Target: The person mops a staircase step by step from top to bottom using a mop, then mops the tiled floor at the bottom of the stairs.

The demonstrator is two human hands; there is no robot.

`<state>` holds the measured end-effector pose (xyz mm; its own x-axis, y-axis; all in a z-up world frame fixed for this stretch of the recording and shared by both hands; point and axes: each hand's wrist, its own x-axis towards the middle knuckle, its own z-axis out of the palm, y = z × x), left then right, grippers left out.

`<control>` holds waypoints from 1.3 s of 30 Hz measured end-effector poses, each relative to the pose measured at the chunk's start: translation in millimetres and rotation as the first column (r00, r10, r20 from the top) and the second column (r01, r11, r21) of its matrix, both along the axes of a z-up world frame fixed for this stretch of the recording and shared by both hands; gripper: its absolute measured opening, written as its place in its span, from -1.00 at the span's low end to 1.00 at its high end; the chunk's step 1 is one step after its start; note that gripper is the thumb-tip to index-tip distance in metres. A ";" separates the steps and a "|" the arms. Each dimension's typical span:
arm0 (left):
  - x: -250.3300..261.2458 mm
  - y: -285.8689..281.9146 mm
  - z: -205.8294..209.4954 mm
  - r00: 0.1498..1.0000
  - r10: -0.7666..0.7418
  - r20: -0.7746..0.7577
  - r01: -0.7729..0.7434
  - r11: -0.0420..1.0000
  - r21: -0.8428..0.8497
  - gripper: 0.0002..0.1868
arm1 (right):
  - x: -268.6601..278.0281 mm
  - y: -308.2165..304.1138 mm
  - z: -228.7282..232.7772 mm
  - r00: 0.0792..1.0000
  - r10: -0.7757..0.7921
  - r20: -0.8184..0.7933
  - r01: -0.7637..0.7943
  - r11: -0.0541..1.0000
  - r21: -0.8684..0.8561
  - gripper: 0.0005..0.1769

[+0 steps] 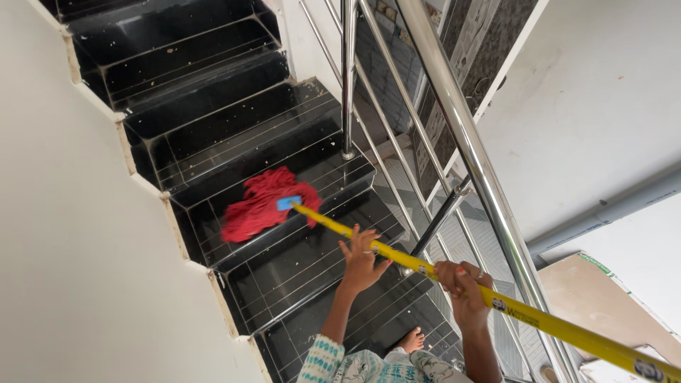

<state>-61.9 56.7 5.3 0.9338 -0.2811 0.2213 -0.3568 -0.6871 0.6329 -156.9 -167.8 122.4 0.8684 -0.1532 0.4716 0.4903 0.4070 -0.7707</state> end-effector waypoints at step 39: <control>-88.0 107.6 -35.0 0.922 0.336 0.191 -0.316 0.940 -0.125 -0.48 | -2.2 73.4 -18.5 0.904 0.428 -0.016 -0.425 0.901 0.086 -0.60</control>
